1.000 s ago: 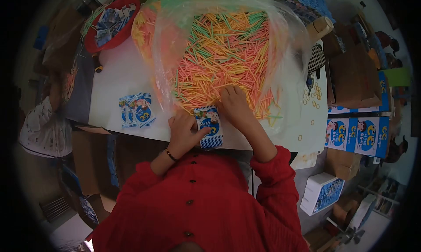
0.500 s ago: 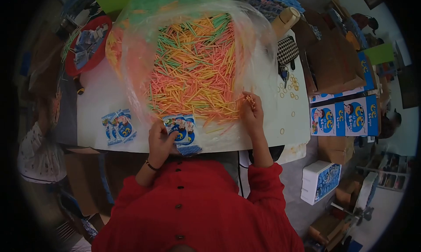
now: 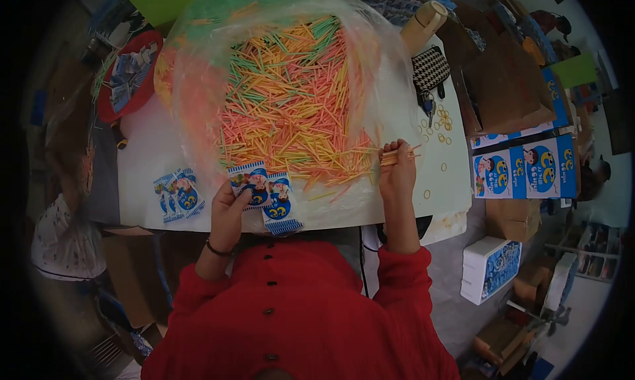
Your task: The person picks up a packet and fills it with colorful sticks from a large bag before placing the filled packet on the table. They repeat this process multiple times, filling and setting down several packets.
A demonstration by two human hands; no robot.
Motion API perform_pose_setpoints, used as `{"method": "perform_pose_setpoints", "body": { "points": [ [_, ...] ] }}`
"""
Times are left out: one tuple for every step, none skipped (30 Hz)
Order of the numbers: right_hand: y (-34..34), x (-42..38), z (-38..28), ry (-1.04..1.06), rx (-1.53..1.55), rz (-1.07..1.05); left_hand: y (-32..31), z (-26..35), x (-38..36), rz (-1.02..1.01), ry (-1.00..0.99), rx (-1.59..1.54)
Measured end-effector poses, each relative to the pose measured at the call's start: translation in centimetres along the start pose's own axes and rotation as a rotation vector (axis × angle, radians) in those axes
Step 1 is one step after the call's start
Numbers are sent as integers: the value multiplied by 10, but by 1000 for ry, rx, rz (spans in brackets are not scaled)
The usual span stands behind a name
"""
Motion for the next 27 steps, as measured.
{"method": "perform_pose_setpoints", "body": {
  "points": [
    [6,3,2,-210,309,69,0,3,2,-20,98,-93],
    [11,4,3,-209,311,68,1,3,5,-21,96,-92],
    [3,-1,-2,-251,299,75,3,1,8,-29,124,-138],
    [-6,-6,-5,-298,287,81,6,-2,10,-32,151,-183],
    [-16,-12,-6,-308,287,75,8,-6,14,-21,149,-181],
    [-27,-18,-7,-108,123,31,9,-13,18,-29,108,-181],
    [-35,-25,-4,89,-36,-18,9,-15,19,-33,69,-176],
    [-25,-25,5,74,-26,-29,7,-16,21,-16,87,-231],
    [-7,-21,13,134,-410,-100,7,-15,20,-1,77,-220],
    [-4,-21,15,201,-796,-172,7,-16,21,-13,109,-270],
    [0,-22,18,199,-790,-189,6,-16,21,-25,139,-324],
    [-5,-26,12,260,-786,-134,4,-14,22,-12,140,-367],
    [-13,-31,4,315,-784,-76,6,-15,21,9,136,-368],
    [-23,-35,0,300,-784,-90,8,-17,19,-35,124,-307],
    [-40,-39,-5,332,-598,-173,10,-17,18,-85,114,-244],
    [-55,-45,-9,364,-409,-246,7,-13,17,-112,114,-240],
    [-71,-53,-13,359,-406,-241,6,-8,15,-111,120,-236],
    [-88,-61,-14,213,-195,-360,4,-5,13,-161,116,-156],
    [-102,-69,-13,68,17,-475,2,-3,13,-212,109,-77],
    [-111,-76,-9,1,24,-554,1,-4,12,-216,110,-77],
    [-116,-82,-5,2,23,-553,1,-6,11,-193,111,-96],
    [-124,-89,1,-109,16,-713,1,-7,10,-167,110,-115],
    [-130,-96,6,-223,9,-875,1,-7,10,-163,107,-115],
    [-135,-102,12,-227,10,-881,0,-6,9,-192,104,-173],
    [-137,-108,19,-178,-179,-809,1,-5,8,-220,102,-230],
    [-138,-111,23,-128,-367,-732,4,-5,7,-212,100,-230],
    [-140,-112,24,-133,-367,-738,6,-6,7,-250,106,-205]
  ]
}}
Point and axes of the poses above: each hand's wrist, its own x-axis towards the middle knuckle, its own y-axis out of the back of the hand, z = x × y, the point moved 1 cm from there along x, towards the middle knuckle, and after that the axes turned 6 degrees about -z, right-handed, at the moved point
